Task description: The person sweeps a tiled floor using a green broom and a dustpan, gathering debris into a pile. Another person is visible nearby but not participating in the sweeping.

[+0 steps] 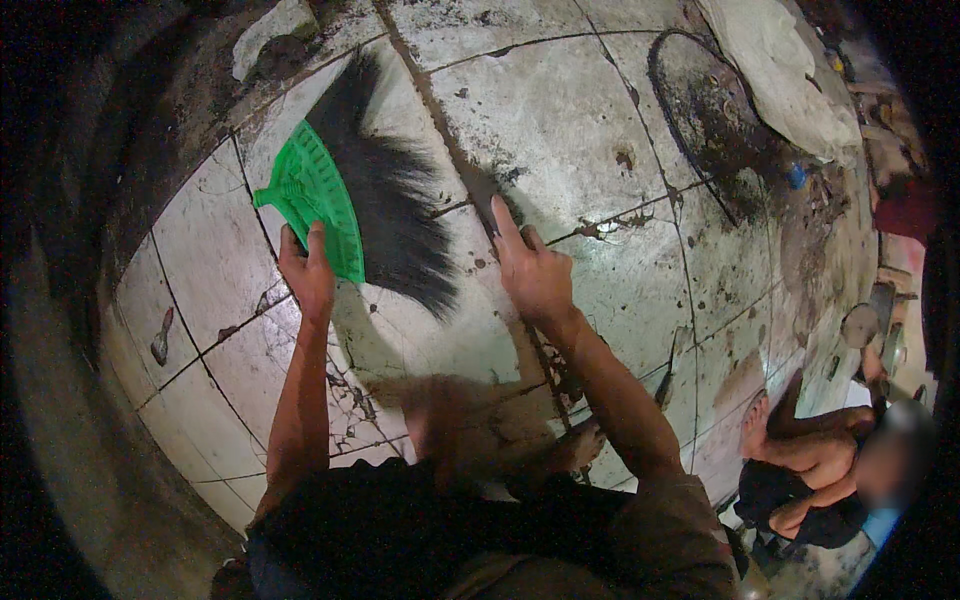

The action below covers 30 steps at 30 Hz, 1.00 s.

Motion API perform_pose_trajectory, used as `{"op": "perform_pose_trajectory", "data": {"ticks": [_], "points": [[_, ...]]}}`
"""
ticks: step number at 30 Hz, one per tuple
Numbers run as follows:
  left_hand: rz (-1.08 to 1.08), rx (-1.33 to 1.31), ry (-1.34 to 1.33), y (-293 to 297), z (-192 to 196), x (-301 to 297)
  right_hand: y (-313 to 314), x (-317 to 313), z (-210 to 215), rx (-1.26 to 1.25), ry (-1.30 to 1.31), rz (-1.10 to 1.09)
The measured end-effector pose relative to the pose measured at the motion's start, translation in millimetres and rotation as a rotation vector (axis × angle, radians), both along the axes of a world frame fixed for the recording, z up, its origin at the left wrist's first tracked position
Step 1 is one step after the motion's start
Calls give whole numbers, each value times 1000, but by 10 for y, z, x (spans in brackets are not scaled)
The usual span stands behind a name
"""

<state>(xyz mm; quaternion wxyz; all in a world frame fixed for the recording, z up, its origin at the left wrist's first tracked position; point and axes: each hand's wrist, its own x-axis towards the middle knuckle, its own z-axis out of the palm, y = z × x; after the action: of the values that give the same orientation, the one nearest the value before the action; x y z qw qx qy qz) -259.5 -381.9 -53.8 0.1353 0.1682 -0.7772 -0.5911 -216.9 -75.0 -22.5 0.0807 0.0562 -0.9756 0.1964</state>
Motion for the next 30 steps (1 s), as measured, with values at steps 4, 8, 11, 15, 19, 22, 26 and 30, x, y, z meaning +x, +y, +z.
{"op": "perform_pose_trajectory", "data": {"ticks": [4, 8, 11, 15, 19, 22, 26, 30], "points": [[-89, 89, -36, -65, -47, 14, 114, -472, 91, 5, -248, -145], [-57, 52, -12, -60, -31, -5, 35, 2, -65, -58, -115, -37], [-69, 93, 3, -52, -74, 37, 68, -113, 9, -115, -204, -83], [-68, 87, -5, -64, -53, -4, 25, -435, 104, -117, -235, -150], [-59, 31, 37, 26, 21, -22, -21, -108, -165, -103, 54, -62], [-57, 104, 20, 6, 3, -15, -9, -384, 19, -134, -152, -120], [-71, -32, -2, -113, -64, -4, -140, -337, 71, -116, -148, -142], [-61, -10, 20, -1, 6, -3, -105, -113, 35, -145, -139, -134]]}}
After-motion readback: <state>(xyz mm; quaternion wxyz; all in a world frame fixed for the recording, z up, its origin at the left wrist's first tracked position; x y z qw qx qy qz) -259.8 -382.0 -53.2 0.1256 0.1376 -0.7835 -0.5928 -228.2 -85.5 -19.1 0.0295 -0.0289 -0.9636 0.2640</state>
